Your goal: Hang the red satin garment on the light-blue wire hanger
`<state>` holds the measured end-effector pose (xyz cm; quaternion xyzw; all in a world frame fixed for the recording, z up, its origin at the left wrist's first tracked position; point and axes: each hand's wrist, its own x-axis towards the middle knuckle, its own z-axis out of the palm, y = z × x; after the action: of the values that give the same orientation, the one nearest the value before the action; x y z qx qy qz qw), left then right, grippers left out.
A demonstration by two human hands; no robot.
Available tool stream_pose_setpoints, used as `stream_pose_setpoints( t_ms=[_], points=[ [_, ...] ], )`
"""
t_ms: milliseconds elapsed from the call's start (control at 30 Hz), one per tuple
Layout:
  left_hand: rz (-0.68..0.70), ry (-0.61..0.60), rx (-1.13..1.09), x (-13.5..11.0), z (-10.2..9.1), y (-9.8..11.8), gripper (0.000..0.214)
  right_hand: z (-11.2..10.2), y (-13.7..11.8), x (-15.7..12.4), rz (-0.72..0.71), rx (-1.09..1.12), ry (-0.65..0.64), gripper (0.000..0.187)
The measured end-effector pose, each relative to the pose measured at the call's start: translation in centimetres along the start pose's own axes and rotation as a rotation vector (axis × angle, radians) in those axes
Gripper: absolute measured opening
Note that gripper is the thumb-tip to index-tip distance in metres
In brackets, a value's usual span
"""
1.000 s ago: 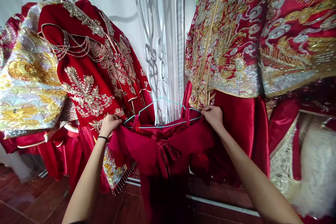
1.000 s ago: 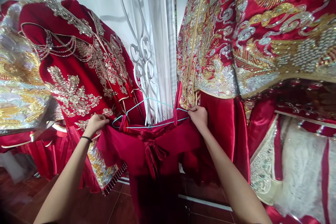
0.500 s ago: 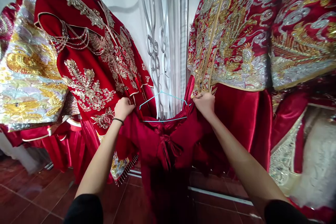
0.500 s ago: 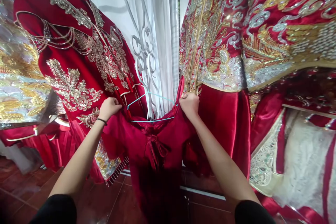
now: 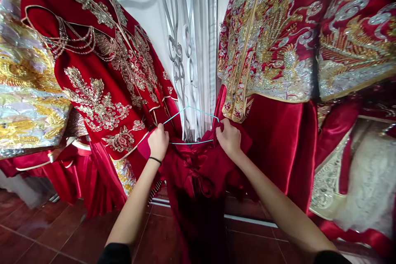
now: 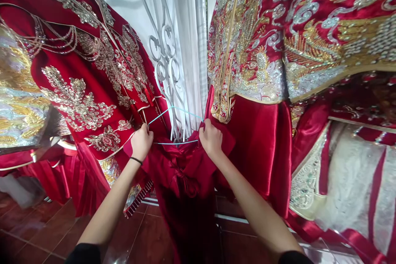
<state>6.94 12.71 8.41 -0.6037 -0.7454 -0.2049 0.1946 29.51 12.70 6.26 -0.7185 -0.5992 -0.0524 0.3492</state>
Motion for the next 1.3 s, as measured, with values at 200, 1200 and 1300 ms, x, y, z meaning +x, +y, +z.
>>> stream_pose_setpoints(
  t_ms=[200,1200,1300],
  points=[
    [-0.026,0.007,-0.007,-0.4,-0.9,-0.2,0.021,-1.0,-0.1,-0.1,-0.026,-0.03,-0.041,0.031],
    [-0.157,0.034,0.009,0.7,-1.0,-0.1,0.028,-1.9,0.2,3.9,-0.147,-0.167,-0.069,0.026],
    [-0.091,-0.037,0.035,0.6,-2.0,-0.9,0.027,-2.6,1.7,5.1,-0.235,-0.131,-0.14,0.019]
  ],
)
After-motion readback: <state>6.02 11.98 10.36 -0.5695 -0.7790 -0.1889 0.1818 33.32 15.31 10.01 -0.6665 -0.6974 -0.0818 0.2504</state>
